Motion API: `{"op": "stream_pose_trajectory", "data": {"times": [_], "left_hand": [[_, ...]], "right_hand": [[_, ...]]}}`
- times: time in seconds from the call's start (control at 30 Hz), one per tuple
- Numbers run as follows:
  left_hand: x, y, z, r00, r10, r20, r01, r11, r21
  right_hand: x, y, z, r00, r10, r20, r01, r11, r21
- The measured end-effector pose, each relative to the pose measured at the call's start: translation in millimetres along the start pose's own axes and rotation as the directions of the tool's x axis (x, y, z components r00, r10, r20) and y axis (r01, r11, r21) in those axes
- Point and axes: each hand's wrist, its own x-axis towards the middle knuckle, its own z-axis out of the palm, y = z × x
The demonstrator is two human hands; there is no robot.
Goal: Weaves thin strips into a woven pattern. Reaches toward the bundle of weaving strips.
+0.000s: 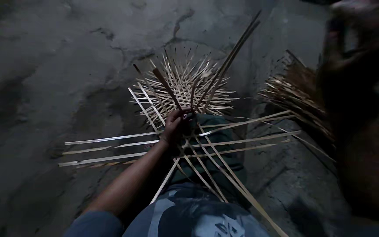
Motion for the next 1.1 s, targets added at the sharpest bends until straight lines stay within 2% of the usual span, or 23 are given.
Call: {"op": "stream_pose_trajectory", "data": {"times": [0.07, 0.1, 0.13, 0.2, 0.23, 0.3, 0.37, 0.4, 0.43, 0.47, 0.5, 0.53, 0.57, 0.67, 0.77, 0.87, 1.1], "left_hand": [[-1.0, -0.4, 1.3, 1.000, 0.019, 0.005, -0.019, 0.999, 0.030], [-1.6, -0.7, 1.3, 1.000, 0.023, 0.007, -0.024, 0.999, 0.036], [-1.9, -1.2, 1.0, 0.999, 0.034, 0.014, -0.034, 0.999, 0.041], [-2.6, -1.9, 0.2, 0.999, 0.033, 0.019, -0.033, 0.999, 0.035], [-3.0, -0.8, 1.0, 1.000, 0.020, 0.015, -0.020, 0.999, 0.037], [-3.1, 2.0, 3.9, 1.000, -0.007, 0.003, 0.006, 0.997, 0.073], [-5.2, 5.7, 9.0, 0.998, -0.037, -0.044, 0.045, 0.977, 0.207], [-6.7, 8.3, 14.3, 0.995, -0.026, -0.094, 0.056, 0.941, 0.333], [-7.9, 8.8, 20.9, 0.988, 0.053, -0.143, 0.034, 0.838, 0.545], [-7.7, 6.2, 26.4, 0.965, 0.192, -0.181, 0.018, 0.635, 0.772], [-8.1, 6.4, 28.3, 0.951, 0.269, -0.153, 0.044, 0.370, 0.928], [-9.0, 9.7, 31.3, 0.952, 0.270, -0.143, 0.101, 0.163, 0.982], [-11.2, 13.2, 34.3, 0.963, 0.213, -0.167, 0.157, 0.060, 0.986], [-18.7, 18.7, 34.9, 0.962, 0.102, -0.254, 0.261, -0.071, 0.963], [-32.0, 21.3, 32.0, 0.947, 0.105, -0.303, 0.316, -0.144, 0.938], [-40.2, 21.4, 30.5, 0.923, 0.110, -0.370, 0.382, -0.122, 0.916], [-39.3, 19.7, 31.7, 0.927, 0.133, -0.350, 0.368, -0.148, 0.918]], "right_hand": [[-18.0, -60.0, 45.7, 0.998, -0.056, -0.017, 0.059, 0.977, 0.205], [-30.8, -76.5, 71.9, 0.995, -0.097, -0.024, 0.099, 0.943, 0.318], [-44.5, -86.6, 95.7, 0.991, -0.131, 0.017, 0.111, 0.891, 0.441], [-72.2, -100.1, 134.3, 0.972, -0.175, 0.156, 0.027, 0.743, 0.669], [-85.9, -103.7, 150.1, 0.950, -0.195, 0.245, -0.043, 0.694, 0.718], [-109.1, -107.7, 171.5, 0.894, -0.199, 0.401, -0.174, 0.671, 0.720], [-123.7, -110.1, 179.7, 0.833, -0.191, 0.519, -0.278, 0.667, 0.691], [-127.3, -110.6, 181.0, 0.809, -0.186, 0.557, -0.314, 0.665, 0.678], [-129.1, -110.8, 181.3, 0.791, -0.176, 0.585, -0.348, 0.658, 0.668], [-131.0, -110.1, 182.0, 0.780, -0.168, 0.602, -0.371, 0.651, 0.662], [-133.0, -109.2, 183.3, 0.774, -0.165, 0.611, -0.386, 0.641, 0.663], [-135.3, -108.8, 184.8, 0.773, -0.165, 0.612, -0.402, 0.620, 0.674], [-137.5, -108.9, 186.4, 0.775, -0.164, 0.610, -0.416, 0.594, 0.688], [-137.0, -114.7, 185.3, 0.772, -0.198, 0.604, -0.408, 0.574, 0.710], [-135.0, -124.9, 184.2, 0.777, -0.222, 0.589, -0.376, 0.586, 0.718], [-129.5, -129.2, 186.3, 0.774, -0.283, 0.566, -0.329, 0.584, 0.742], [-123.4, -115.0, 190.6, 0.724, -0.335, 0.603, -0.338, 0.590, 0.733]]}}
